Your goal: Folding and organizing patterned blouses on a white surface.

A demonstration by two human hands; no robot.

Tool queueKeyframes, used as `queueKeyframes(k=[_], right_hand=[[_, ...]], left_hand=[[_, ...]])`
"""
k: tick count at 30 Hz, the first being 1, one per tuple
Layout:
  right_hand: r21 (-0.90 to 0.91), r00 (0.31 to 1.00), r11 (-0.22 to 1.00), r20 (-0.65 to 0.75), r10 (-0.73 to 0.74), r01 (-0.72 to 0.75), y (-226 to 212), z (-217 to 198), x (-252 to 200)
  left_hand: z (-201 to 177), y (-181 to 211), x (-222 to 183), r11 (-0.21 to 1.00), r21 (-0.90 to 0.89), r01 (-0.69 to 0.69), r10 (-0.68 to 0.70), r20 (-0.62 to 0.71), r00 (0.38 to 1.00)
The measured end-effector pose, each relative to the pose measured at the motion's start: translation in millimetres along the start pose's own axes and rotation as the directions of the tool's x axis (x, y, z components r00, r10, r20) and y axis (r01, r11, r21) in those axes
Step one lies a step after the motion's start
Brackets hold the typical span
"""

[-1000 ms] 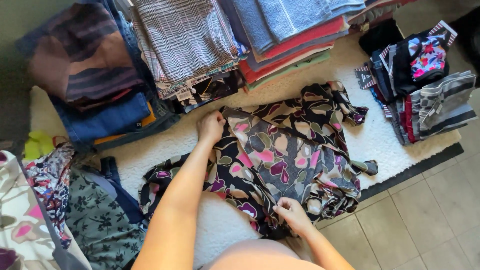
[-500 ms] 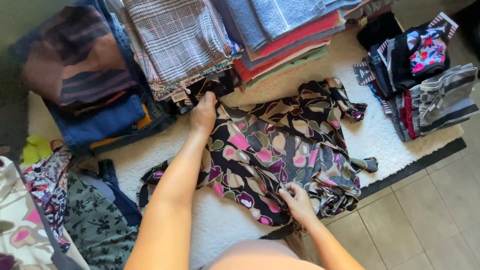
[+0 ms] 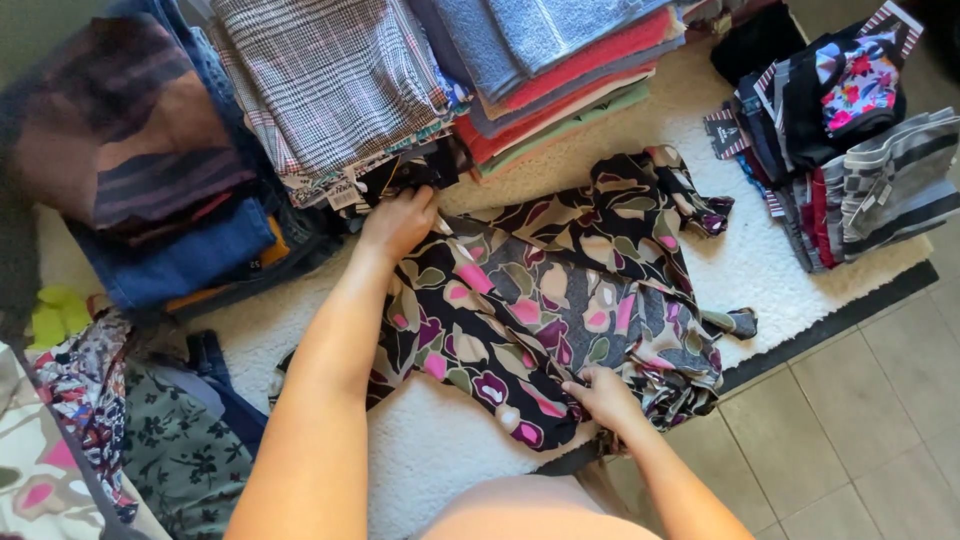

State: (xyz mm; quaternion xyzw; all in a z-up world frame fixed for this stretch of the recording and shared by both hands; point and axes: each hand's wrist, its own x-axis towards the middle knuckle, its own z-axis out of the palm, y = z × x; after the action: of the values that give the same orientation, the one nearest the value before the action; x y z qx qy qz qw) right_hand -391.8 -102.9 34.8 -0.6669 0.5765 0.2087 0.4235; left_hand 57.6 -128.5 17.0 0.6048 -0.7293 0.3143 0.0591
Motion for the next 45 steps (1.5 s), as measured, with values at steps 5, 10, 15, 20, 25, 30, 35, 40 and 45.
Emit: queueKeyframes(k=[5,10,15,20,25,30,35,40,45], right_hand=[[-0.098,0.988,0.988,0.096,0.125,-0.115,-2.2,-15.2,-3.3],[-0.200,0.983,0.963,-0.049,0.177,-0.183,-2.4,-36.7,-25.9],[-0.085,0.986,0.984,-0.074,0.151,-0.157,12.2,-38.2,-16.7],[0.002,0.990,0.993,-0.078,0.121,-0.121,22.3,-29.2,-2.8],[-0.003,0.991,0.995,-0.079,0.104,-0.104,17.8,-30.6,1.9],[0.034,0.992,0.994,-0.062,0.108,-0.106,14.4,-33.5,8.7],[0.072,0.998,0.997,-0.043,0.044,-0.041,31.3,-29.2,21.5],[0.468,0.996,0.883,0.048,-0.070,0.039,74.6,-19.4,68.9],[0.692,0.940,0.714,0.305,-0.155,-0.107,72.9,-69.7,35.9]], left_hand=[[13.0,10.4,5.0,0.990,0.113,0.081,-0.068,-0.107,0.992],[31.4,26.1,3.2,0.958,0.092,0.271,-0.250,-0.192,0.949],[-60.4,54.6,-7.5,0.910,-0.248,0.334,-0.382,-0.183,0.906],[-164.4,156.9,-87.4,0.230,-0.724,0.650,-0.743,0.302,0.598],[-161.9,278.5,-179.7,-0.880,0.028,0.474,0.051,0.998,0.036],[-162.9,301.4,-140.0,-0.897,-0.056,0.437,-0.015,0.995,0.097],[-149.5,342.5,-117.4,-0.860,-0.093,0.501,-0.110,0.994,-0.005],[-174.8,351.2,-104.6,-0.790,-0.110,0.603,-0.342,0.896,-0.283],[-170.7,355.6,-119.5,-0.688,-0.077,0.721,-0.509,0.760,-0.404]])
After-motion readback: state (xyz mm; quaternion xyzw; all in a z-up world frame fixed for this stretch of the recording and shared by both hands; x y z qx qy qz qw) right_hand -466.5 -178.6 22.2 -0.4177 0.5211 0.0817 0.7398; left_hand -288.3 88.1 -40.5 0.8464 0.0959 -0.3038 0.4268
